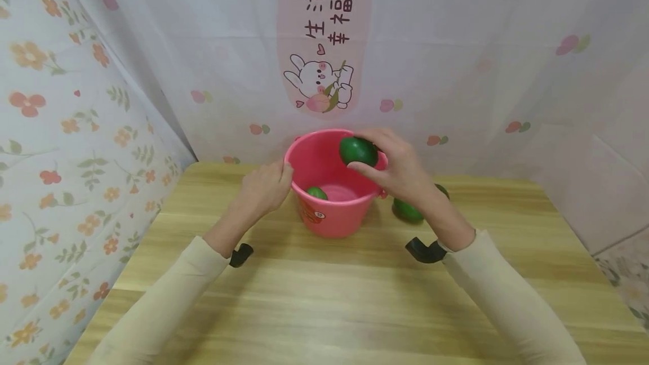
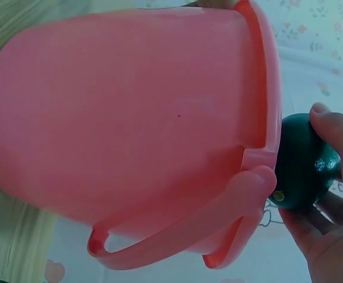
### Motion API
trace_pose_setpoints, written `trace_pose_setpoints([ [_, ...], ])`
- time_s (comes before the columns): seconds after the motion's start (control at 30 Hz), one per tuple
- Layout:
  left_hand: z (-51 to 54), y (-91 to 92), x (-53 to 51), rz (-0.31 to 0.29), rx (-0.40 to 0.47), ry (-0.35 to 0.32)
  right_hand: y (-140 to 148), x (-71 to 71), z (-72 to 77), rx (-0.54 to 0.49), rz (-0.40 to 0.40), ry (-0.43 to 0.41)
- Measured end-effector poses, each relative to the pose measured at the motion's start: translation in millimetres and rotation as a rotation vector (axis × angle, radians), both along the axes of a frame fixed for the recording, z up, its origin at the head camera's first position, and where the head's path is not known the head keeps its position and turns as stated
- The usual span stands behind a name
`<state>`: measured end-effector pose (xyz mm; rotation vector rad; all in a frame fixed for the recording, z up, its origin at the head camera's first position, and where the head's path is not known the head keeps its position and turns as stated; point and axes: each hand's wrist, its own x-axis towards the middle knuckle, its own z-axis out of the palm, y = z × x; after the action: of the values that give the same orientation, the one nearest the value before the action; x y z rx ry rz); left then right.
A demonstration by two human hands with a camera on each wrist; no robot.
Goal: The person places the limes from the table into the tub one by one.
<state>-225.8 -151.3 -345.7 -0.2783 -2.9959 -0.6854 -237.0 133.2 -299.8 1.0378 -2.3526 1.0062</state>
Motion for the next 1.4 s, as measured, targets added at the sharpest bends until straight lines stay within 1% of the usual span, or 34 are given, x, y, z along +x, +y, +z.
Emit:
trace_pose_setpoints([
  [0.17, -0.6, 1.2, 1.2, 0.001, 0.002, 0.002, -1.6, 0.8, -1.3, 0.007, 0.007, -0.037],
  [0.57, -0.9, 1.3, 1.4, 0.004, -0.002, 0.011, 1.9, -1.2, -7.7, 0.057, -0.008, -0.085],
  [0.83, -0.5, 1.6, 1.6, 0.004, -0.014, 0.018, 8.1, 2.6, -4.6, 0.060, -0.070, -0.099],
  [1.0, -0.9, 1.1, 1.9, 0.005, -0.014, 0.025, 15.9, 3.4, -6.2, 0.040, -0.074, -0.077],
  [1.1, -0.6, 1.3, 2.4, 0.001, -0.006, 0.018, 21.5, 2.1, -9.0, 0.032, -0.073, -0.053],
  [1.4, -0.1, 0.8, 2.7, -0.009, 0.000, 0.011, 36.8, -0.6, -17.1, -0.010, -0.038, 0.008],
])
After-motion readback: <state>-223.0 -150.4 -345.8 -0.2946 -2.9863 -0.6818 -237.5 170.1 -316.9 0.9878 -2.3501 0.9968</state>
